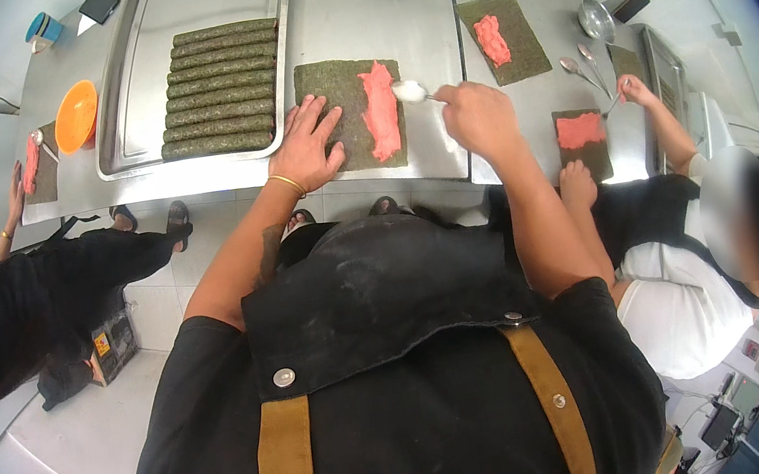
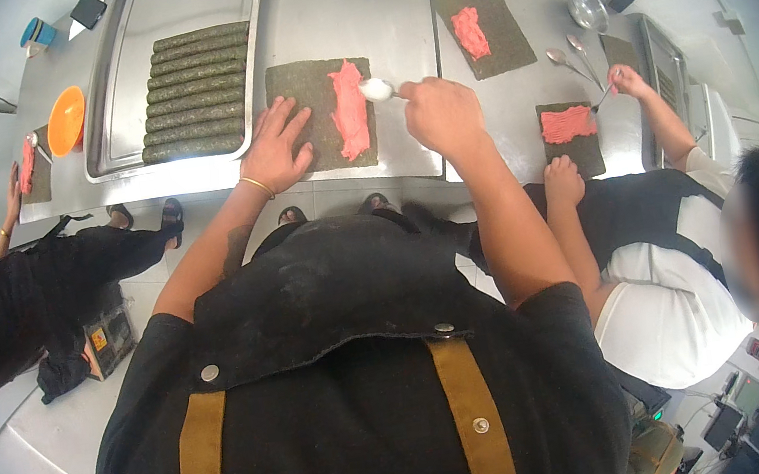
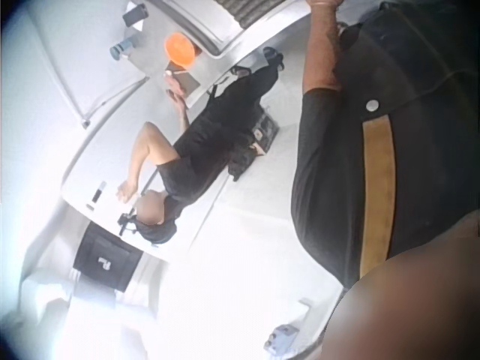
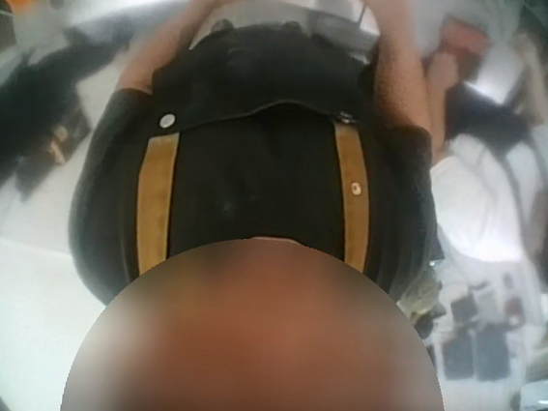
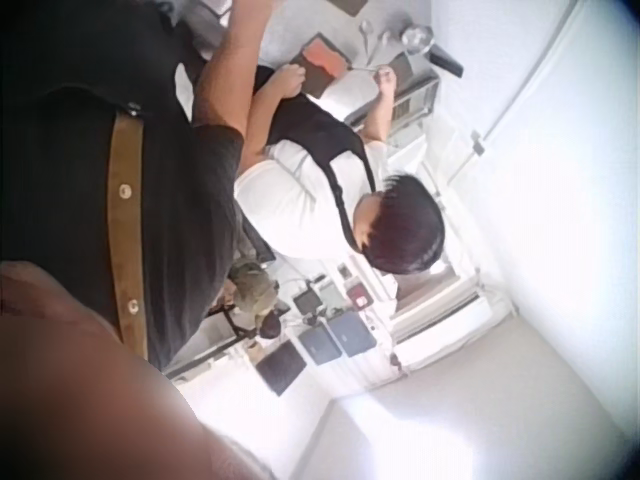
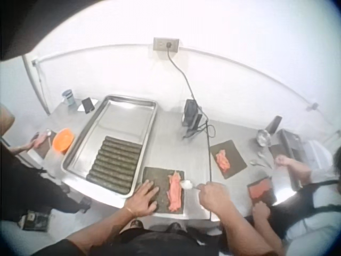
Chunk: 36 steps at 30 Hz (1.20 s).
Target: The person spreads a pink paste onto a sheet of nori using a spoon, then rolls the nori into a cylindrical shape. The finished roll is placed on a metal tray alongside other completed rolls. The person repeats the process with additional nori sheets.
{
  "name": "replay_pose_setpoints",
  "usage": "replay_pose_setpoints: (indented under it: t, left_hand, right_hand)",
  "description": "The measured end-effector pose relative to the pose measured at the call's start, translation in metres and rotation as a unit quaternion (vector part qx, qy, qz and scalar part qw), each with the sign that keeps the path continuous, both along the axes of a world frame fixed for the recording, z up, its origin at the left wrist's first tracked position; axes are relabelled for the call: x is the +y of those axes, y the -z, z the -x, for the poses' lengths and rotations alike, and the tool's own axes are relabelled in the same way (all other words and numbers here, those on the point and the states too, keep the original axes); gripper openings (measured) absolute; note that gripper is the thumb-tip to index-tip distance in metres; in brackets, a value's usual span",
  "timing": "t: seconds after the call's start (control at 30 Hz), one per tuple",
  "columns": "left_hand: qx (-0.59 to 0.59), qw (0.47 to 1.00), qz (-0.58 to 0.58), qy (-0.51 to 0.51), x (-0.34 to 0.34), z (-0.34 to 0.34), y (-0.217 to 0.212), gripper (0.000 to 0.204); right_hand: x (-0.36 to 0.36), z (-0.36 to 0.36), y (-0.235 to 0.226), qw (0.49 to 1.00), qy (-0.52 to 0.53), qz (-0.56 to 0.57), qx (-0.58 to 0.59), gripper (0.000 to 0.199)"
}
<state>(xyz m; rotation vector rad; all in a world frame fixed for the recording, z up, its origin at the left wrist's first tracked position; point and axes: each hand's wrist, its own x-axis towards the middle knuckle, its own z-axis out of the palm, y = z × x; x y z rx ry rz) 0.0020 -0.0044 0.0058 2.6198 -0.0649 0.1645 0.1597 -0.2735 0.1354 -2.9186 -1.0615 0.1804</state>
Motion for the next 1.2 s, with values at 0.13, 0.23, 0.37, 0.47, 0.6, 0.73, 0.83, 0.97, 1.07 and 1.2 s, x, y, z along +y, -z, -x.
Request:
replay_pose_setpoints:
  t: [0.13, 0.23, 0.37, 0.47, 0.6, 0.73, 0.83, 0.97, 1.07, 1.2]
  left_hand:
    - [-0.002, 1.0, -0.009, -0.003, -0.001, -0.001, -0.004, 0.064]
    - [-0.005, 1.0, -0.011, -0.008, -0.001, -0.002, -0.005, 0.064]
    - [-0.016, 1.0, -0.018, -0.008, -0.002, -0.001, -0.002, 0.064]
    - [-0.022, 1.0, -0.022, -0.003, -0.001, -0.002, 0.0, 0.064]
    - [-0.02, 1.0, -0.018, -0.005, -0.001, -0.002, -0.001, 0.064]
    - [-0.02, 1.0, -0.011, -0.009, -0.002, -0.001, -0.001, 0.064]
    - [-0.019, 1.0, -0.016, -0.005, -0.001, -0.001, -0.001, 0.064]
    - [-0.014, 1.0, -0.012, -0.005, -0.001, -0.002, -0.001, 0.064]
    - [-0.011, 1.0, -0.012, -0.009, -0.002, -0.002, 0.0, 0.064]
    - [-0.011, 1.0, -0.017, -0.004, -0.001, -0.003, 0.0, 0.065]
  right_hand:
    - [0.017, 0.0, 0.002, 0.991, -0.051, -0.04, 0.115, 0.031]
    - [0.003, 0.028, -0.004, 0.98, -0.06, -0.008, 0.192, 0.031]
    - [-0.02, 0.036, -0.009, 0.96, -0.034, -0.015, 0.277, 0.031]
    - [-0.015, 0.027, -0.004, 0.972, -0.005, -0.117, 0.206, 0.03]
    - [-0.008, 0.037, 0.003, 0.965, -0.022, -0.105, 0.239, 0.03]
    - [-0.023, 0.049, 0.005, 0.961, -0.029, -0.078, 0.264, 0.031]
    - [-0.028, 0.04, 0.011, 0.959, 0.05, -0.141, 0.242, 0.032]
    - [-0.027, 0.039, 0.012, 0.968, -0.012, -0.087, 0.235, 0.031]
    - [-0.025, 0.04, 0.002, 0.967, -0.041, -0.053, 0.244, 0.03]
    - [-0.008, 0.012, -0.004, 0.977, -0.01, -0.072, 0.199, 0.031]
